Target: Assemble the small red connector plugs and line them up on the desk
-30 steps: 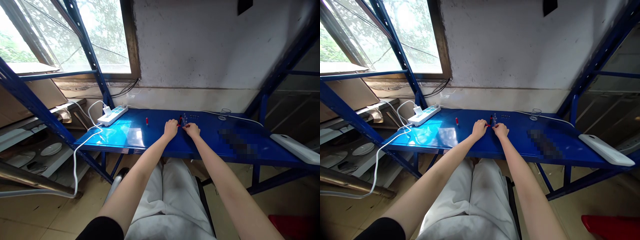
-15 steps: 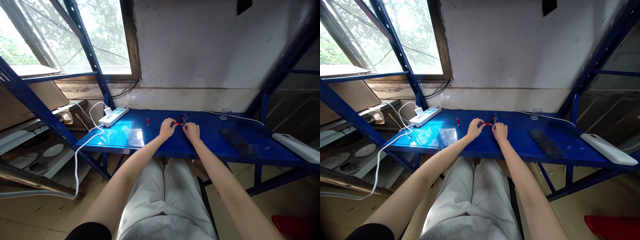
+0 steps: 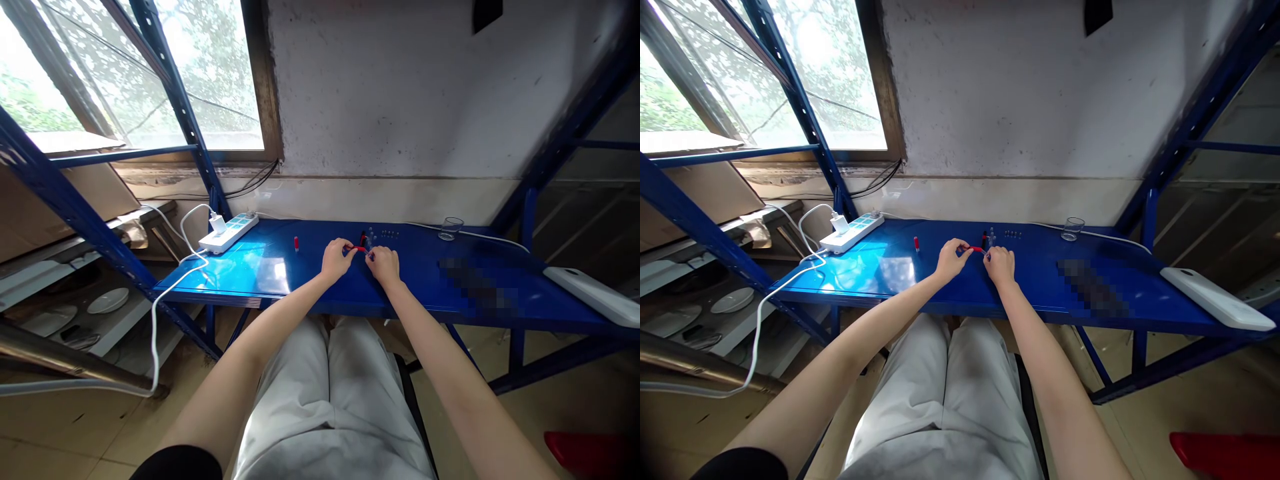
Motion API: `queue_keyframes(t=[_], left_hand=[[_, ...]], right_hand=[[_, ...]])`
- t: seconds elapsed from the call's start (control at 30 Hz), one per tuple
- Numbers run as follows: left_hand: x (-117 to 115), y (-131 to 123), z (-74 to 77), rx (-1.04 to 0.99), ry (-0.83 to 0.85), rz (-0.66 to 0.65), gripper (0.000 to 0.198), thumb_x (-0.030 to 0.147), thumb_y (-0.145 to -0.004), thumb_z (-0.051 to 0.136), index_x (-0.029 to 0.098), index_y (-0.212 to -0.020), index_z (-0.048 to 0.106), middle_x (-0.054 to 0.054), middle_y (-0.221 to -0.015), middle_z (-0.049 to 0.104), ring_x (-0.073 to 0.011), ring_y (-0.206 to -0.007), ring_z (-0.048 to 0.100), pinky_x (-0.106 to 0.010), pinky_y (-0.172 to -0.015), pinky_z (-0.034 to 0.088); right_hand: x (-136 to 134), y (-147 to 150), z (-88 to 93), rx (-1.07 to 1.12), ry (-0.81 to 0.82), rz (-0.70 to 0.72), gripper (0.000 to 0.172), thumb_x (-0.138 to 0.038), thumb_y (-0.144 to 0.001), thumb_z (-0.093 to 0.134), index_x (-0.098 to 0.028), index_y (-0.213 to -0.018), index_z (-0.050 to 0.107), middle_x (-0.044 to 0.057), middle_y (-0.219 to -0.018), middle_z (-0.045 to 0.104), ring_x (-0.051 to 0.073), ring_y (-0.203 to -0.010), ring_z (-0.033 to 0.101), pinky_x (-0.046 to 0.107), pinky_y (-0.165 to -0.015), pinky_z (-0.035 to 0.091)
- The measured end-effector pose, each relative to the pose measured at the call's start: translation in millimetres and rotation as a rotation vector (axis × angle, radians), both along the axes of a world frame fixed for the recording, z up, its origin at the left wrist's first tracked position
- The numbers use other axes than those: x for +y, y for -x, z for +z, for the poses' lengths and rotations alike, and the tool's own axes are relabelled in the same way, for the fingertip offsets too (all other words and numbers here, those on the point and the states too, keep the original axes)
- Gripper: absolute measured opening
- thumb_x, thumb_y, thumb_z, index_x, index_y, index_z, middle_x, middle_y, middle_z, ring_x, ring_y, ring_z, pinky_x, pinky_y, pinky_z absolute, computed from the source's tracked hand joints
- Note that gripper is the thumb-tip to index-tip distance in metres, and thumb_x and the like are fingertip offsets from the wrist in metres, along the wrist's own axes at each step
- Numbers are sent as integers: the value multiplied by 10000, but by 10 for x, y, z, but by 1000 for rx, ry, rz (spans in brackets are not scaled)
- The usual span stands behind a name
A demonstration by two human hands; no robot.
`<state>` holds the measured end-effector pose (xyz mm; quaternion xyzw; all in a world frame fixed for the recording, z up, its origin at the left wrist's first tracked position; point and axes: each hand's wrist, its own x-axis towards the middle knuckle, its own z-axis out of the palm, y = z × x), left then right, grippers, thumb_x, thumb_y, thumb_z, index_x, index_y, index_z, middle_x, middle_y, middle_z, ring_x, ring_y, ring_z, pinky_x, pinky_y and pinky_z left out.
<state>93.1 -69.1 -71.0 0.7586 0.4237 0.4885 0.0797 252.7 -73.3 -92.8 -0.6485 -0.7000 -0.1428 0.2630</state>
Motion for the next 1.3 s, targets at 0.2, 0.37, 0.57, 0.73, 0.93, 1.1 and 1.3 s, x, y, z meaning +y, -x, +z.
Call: queue_keyframes(t=[0.2, 0.37, 0.57, 0.73, 0.93, 1.1, 1.3], left_hand=[[-22, 43, 34, 97, -34, -4, 130, 284, -825, 537, 174, -868, 590, -42, -860, 627, -159, -835, 557, -292, -734, 441], [-95, 58, 41, 291, -134, -17, 308, 308, -890, 403, 181, -1143, 526, -87, -1046, 611, -190, -950, 549, -323, -784, 415], [-173, 33, -14, 584, -222, -40, 519, 288, -901, 322, 142, -1391, 231, -133, -1143, 566, -217, -978, 539, -331, -795, 372], [-171, 30, -17, 636, -205, -39, 538, 254, -901, 297, 150, -1412, 165, -120, -1108, 573, -209, -961, 536, -313, -779, 371], [-177, 33, -53, 638, -189, -33, 512, 225, -899, 285, 155, -1400, 211, -108, -1058, 589, -209, -931, 539, -317, -776, 391], [-176, 30, -100, 645, -159, -48, 505, 212, -894, 295, 182, -1395, 236, -94, -1002, 605, -204, -907, 552, -313, -767, 411], [-182, 43, -96, 628, -153, -34, 502, 217, -901, 291, 185, -1397, 227, -86, -954, 617, -197, -874, 569, -306, -752, 428]], right_hand=[[-13, 9, 7, -3, -9, 6, 152, -201, -798, 441, -168, -722, 568, 95, -784, 627, 221, -792, 536, 325, -673, 298], [-33, 14, 17, 0, -17, 11, 148, -195, -789, 440, -171, -697, 553, 95, -759, 620, 222, -771, 533, 323, -668, 297], [-36, 12, 21, 32, -7, 5, 146, -222, -785, 452, -172, -685, 545, 83, -752, 618, 210, -761, 533, 312, -670, 299], [-39, 9, 33, 85, -8, 20, 162, -259, -789, 452, -176, -679, 538, 72, -738, 612, 205, -757, 535, 308, -674, 301], [-20, 4, 10, 94, -15, 19, 160, -277, -789, 452, -185, -681, 526, 64, -724, 601, 206, -747, 532, 308, -663, 286], [-20, 5, 7, 82, -25, 34, 181, -297, -802, 455, -182, -673, 507, 55, -701, 581, 195, -725, 522, 297, -641, 263], [-11, -6, -3, 110, -59, 67, 233, -344, -834, 428, -181, -684, 502, 39, -657, 560, 176, -670, 517, 283, -618, 249]])
